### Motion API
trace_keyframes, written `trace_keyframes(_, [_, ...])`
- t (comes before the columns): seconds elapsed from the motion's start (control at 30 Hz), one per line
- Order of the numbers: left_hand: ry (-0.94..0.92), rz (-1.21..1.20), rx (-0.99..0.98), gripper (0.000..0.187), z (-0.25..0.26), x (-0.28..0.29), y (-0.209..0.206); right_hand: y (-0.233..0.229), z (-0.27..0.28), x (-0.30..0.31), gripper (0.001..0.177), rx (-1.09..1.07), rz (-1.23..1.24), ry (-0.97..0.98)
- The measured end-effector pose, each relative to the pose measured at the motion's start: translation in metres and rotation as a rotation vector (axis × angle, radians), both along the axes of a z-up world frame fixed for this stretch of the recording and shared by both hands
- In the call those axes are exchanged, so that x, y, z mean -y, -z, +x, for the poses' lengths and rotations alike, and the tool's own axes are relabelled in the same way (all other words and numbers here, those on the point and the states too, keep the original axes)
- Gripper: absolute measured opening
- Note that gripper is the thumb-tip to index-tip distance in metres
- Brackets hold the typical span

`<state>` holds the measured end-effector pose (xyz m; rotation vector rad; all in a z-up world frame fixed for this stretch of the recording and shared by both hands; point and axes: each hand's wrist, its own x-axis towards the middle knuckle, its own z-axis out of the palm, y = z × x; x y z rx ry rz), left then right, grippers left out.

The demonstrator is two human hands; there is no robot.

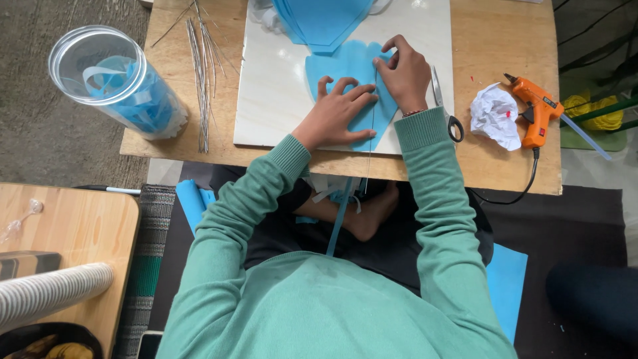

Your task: Assembling a blue paper flower by gluing petals onto a wire frame using a hot glue gun

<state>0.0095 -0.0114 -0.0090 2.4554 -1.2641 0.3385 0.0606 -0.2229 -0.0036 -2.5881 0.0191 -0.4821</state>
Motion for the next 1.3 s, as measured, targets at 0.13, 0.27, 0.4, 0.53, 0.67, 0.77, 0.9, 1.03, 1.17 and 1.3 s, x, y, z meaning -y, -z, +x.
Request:
trace_keyframes(0.13, [-0.003, -0.022, 0.013, 0.067, -0.001, 0.001, 0.003, 0.007, 0.005, 0.002, 0.011, 0.008, -0.039, -0.012])
trace_keyframes(0.27, [0.0, -0.022, 0.018, 0.066, -0.001, 0.002, 0.003, 0.005, 0.003, 0.001, 0.01, 0.015, -0.046, -0.028])
trace_keyframes(0.4, [-0.011, -0.008, 0.036, 0.068, -0.001, 0.004, 0.005, 0.007, 0.005, 0.004, 0.009, 0.027, -0.044, -0.068])
trace_keyframes(0.53, [-0.019, -0.007, 0.052, 0.068, -0.002, 0.004, 0.008, 0.006, 0.006, 0.01, 0.011, 0.008, -0.044, -0.127])
trace_keyframes(0.67, [-0.029, -0.007, 0.072, 0.07, -0.002, 0.005, 0.01, 0.006, 0.008, 0.016, 0.02, -0.028, 0.03, -0.178])
trace_keyframes(0.77, [-0.026, -0.009, 0.06, 0.071, -0.003, 0.005, 0.008, 0.002, 0.012, 0.018, 0.021, -0.091, 0.043, -0.169])
trace_keyframes(0.9, [-0.018, -0.012, 0.065, 0.07, -0.001, 0.005, 0.012, -0.014, 0.011, 0.015, 0.022, -0.23, 0.065, -0.175])
trace_keyframes(1.03, [-0.023, -0.013, 0.099, 0.07, -0.002, 0.005, 0.014, -0.008, 0.022, 0.022, 0.022, -0.251, 0.07, -0.218])
trace_keyframes(1.17, [-0.013, -0.007, 0.064, 0.072, -0.001, 0.004, 0.011, 0.003, 0.038, 0.03, 0.024, -0.266, 0.185, -0.262])
trace_keyframes(1.3, [-0.025, 0.001, 0.039, 0.081, -0.004, 0.005, 0.01, -0.004, 0.035, 0.028, 0.023, -0.373, 0.398, -0.305])
